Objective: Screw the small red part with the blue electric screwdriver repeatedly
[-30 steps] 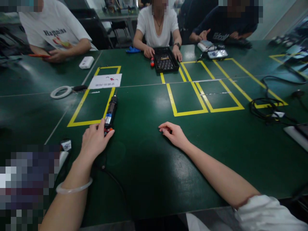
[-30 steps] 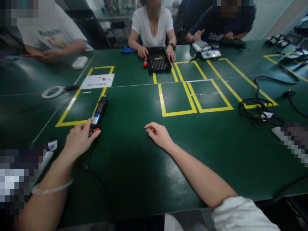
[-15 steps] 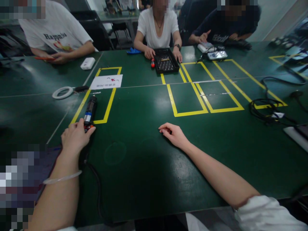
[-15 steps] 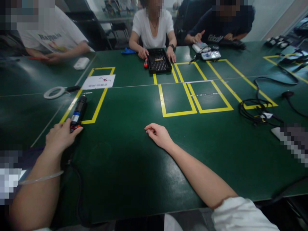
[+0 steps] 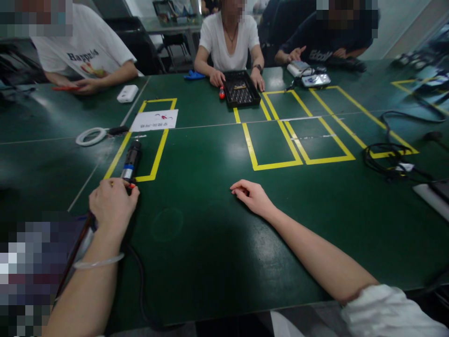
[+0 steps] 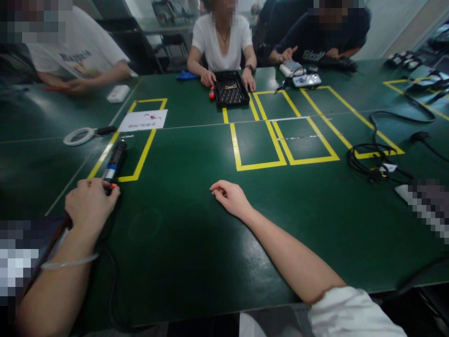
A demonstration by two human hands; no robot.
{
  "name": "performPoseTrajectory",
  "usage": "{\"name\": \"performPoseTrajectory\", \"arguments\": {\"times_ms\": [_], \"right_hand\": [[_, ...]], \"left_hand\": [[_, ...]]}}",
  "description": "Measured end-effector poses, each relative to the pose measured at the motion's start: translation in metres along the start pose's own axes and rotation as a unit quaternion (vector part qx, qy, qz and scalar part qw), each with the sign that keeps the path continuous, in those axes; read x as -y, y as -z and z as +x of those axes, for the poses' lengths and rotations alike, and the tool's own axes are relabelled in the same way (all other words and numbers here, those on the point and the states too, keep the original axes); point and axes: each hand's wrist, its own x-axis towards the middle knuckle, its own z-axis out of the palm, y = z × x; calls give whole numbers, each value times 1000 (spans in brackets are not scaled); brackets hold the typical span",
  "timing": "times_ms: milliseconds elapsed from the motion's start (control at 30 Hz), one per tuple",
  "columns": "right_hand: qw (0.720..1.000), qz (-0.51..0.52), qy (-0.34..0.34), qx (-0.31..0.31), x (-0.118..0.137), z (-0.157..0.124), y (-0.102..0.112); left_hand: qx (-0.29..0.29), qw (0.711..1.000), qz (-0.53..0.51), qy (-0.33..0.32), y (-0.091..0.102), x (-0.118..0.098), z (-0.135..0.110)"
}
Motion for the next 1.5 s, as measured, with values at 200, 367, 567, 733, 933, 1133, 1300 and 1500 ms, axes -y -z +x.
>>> {"name": "performPoseTrajectory", "arguments": {"times_ms": [200,367,567,733,933,1133,1300,1500], "right_hand": [[1000,-3,10,0,-3,1,-1],[1000,1,11,5,-2,1,0],[994,96,11,51,-1,-1,1],[980,180,-3,82,-2,-2,-3],[981,181,-12,74,-2,-2,-5],[982,178,-9,57,-1,-2,-4],[979,195,-29,45,0,-2,-5],[984,173,-45,21,0,0,-5]], "left_hand": [[-1,997,-66,46,15,-6,4],[67,883,-464,-3,43,-59,-8],[334,642,-679,-119,67,-145,-34],[385,572,-707,-158,57,-171,-50],[406,534,-735,-95,51,-173,-54],[421,539,-724,-87,49,-171,-54],[380,568,-720,-123,50,-171,-56],[322,618,-698,-164,50,-171,-58]]}}
